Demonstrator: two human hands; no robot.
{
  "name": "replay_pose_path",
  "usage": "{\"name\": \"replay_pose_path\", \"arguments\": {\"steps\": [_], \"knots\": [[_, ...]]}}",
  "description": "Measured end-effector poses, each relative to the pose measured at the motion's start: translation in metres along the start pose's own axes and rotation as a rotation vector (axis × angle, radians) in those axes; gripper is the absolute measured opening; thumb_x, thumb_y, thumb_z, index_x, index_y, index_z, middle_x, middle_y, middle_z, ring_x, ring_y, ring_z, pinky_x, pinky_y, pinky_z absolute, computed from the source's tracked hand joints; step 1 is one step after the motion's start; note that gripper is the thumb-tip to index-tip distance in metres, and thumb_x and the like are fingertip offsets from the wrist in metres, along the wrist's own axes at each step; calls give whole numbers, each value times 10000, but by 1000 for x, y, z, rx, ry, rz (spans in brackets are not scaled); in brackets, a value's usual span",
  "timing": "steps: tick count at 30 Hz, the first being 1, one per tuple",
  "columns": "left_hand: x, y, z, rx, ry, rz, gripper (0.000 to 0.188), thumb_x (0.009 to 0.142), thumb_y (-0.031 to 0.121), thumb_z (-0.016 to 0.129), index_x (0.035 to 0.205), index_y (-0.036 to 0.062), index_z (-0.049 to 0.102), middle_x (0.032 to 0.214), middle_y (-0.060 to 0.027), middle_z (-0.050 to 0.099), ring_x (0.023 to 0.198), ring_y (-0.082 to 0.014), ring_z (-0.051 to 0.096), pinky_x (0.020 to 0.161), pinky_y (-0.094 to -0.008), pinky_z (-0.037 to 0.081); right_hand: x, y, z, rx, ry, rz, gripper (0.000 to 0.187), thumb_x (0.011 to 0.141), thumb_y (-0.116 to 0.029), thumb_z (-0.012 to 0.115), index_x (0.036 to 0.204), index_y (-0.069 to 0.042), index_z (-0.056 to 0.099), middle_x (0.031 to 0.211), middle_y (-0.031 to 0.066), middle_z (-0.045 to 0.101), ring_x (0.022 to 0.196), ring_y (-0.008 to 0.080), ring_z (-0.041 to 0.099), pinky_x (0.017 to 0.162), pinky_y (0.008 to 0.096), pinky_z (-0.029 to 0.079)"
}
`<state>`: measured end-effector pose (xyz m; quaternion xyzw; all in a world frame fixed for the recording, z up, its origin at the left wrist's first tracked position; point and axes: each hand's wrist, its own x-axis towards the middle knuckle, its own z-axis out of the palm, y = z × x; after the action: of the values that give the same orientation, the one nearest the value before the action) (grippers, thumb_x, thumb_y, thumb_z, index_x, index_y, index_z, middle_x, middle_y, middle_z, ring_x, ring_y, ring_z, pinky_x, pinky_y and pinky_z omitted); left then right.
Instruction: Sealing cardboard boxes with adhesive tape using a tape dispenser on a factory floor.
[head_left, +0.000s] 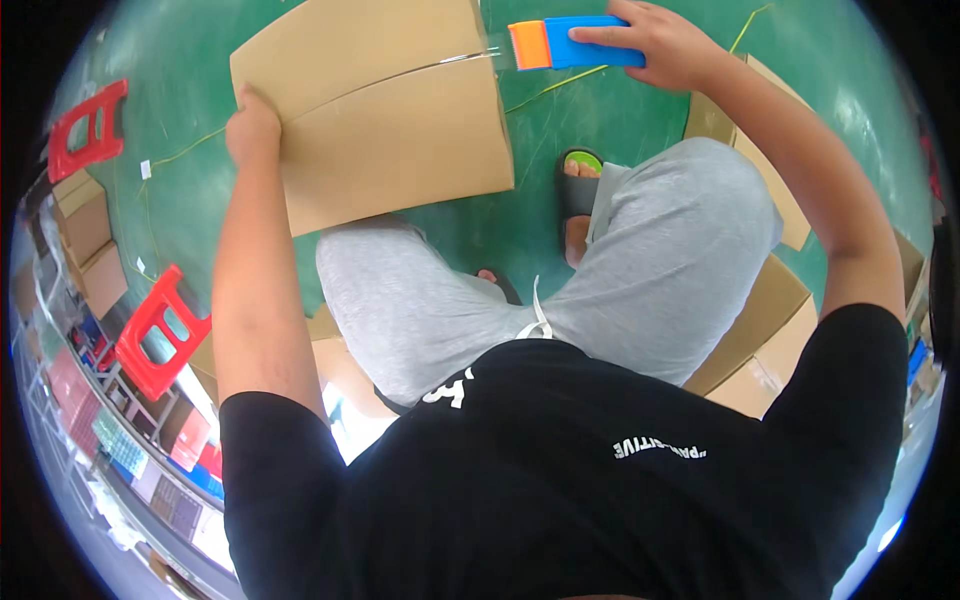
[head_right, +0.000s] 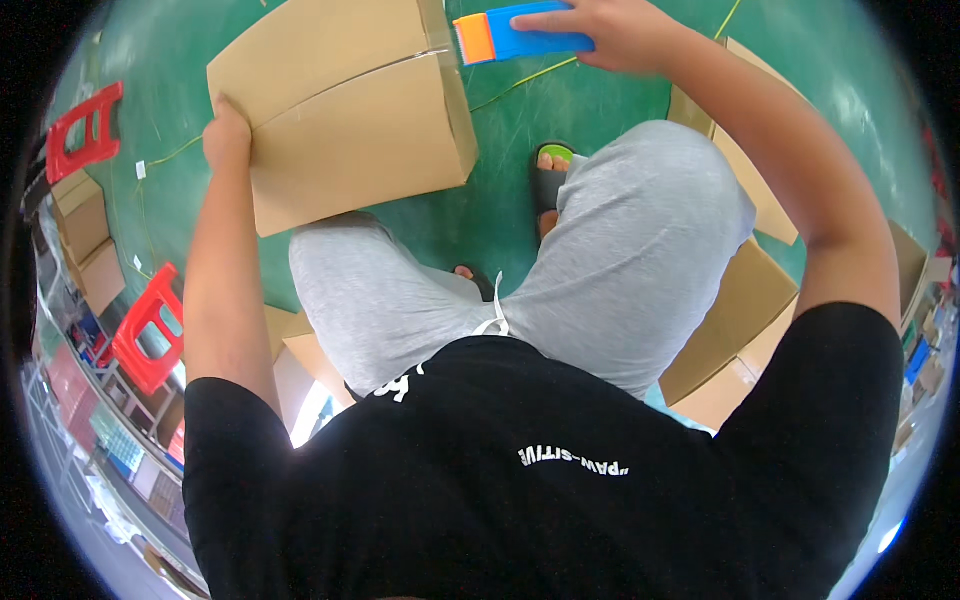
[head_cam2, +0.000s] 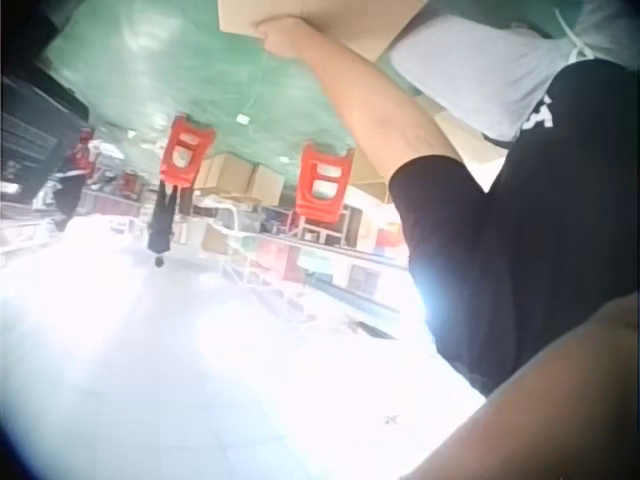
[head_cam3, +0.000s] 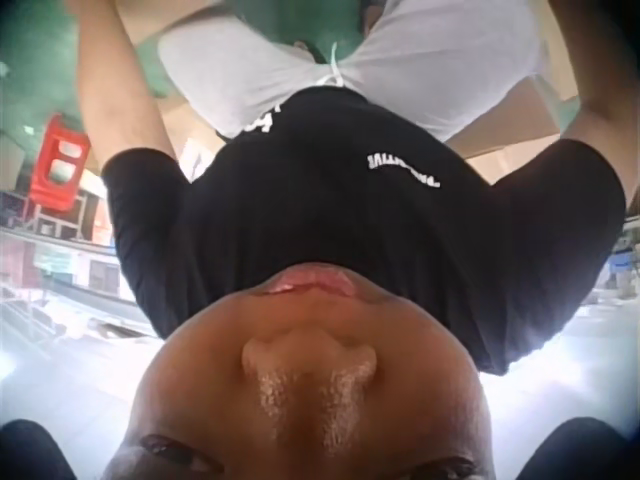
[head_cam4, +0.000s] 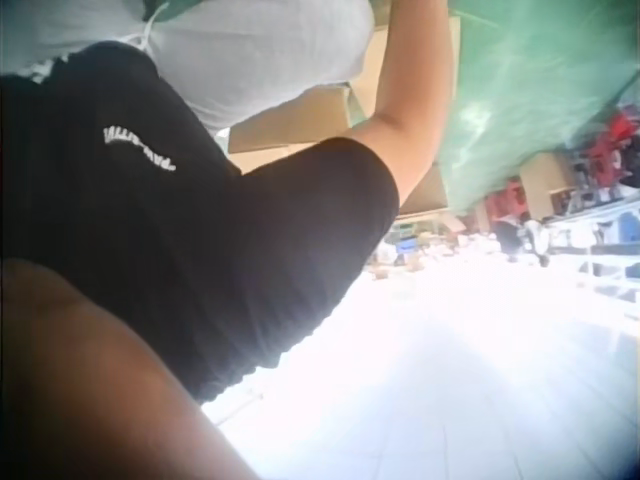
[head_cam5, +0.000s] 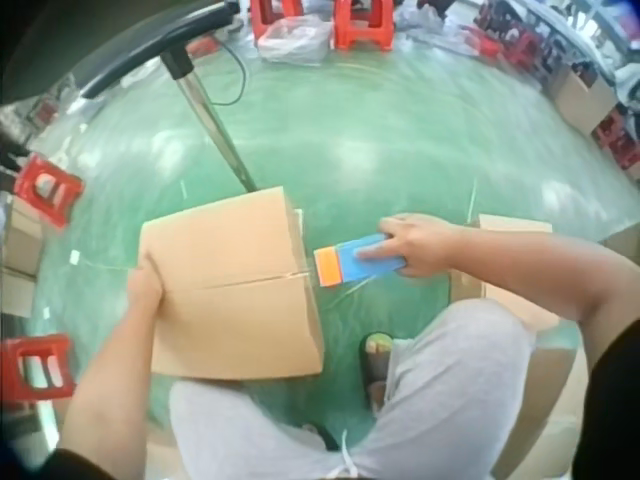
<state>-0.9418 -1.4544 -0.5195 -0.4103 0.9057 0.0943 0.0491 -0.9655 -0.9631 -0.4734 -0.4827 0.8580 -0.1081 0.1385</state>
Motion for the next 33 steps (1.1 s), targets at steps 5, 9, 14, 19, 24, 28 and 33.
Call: {"name": "replay_pose_path", "arguments": {"steps": [5,9,14,19,24,28,33], "knots": [[-16,3,13,15,350,198,520,890,410,433,1142,-40,495,1171,-240,528,1054,-386,538,875,-455,439,-16,27,55,116,141,-44,685,630,-130,683,1274,-265,494,870,143,482,807,333,521,716,421,437],[-19,7,8,46,373,225,417,870,313,482,1145,0,475,1168,-212,509,1022,-373,542,861,-447,445,-27,39,88,126,188,-30,687,639,-130,682,1283,-262,483,875,153,485,821,339,523,718,427,430],[-44,57,1,132,433,998,381,835,248,534,1134,10,531,1197,-187,520,1097,-340,508,927,-441,401,-2,28,87,164,129,-18,595,671,-110,638,1232,-278,532,858,165,503,774,352,540,671,442,440],[-140,137,30,58,-66,1813,295,825,253,543,1051,71,594,1133,-103,581,1153,-268,486,1012,-423,314,15,18,76,157,91,8,568,673,-87,613,1204,-281,562,871,172,526,775,354,557,668,435,455],[-150,152,32,216,-120,1886,240,836,267,506,951,78,602,1075,-62,593,1133,-237,500,1004,-422,320,20,23,56,70,-3,63,517,682,-95,598,1169,-268,582,874,176,557,790,352,580,667,438,471],[-140,156,53,208,-243,2044,242,844,254,461,747,72,585,876,-85,620,937,-240,569,942,-407,363,-7,64,77,-191,-305,307,384,727,-139,578,1101,-223,600,853,169,595,787,347,596,660,444,481],[-154,203,48,444,-437,2154,294,829,233,440,647,50,580,688,-85,588,714,-293,546,772,-401,405,-101,65,35,-33,619,977,476,729,-191,602,1198,-121,559,1000,210,616,902,357,600,780,417,484]]}}
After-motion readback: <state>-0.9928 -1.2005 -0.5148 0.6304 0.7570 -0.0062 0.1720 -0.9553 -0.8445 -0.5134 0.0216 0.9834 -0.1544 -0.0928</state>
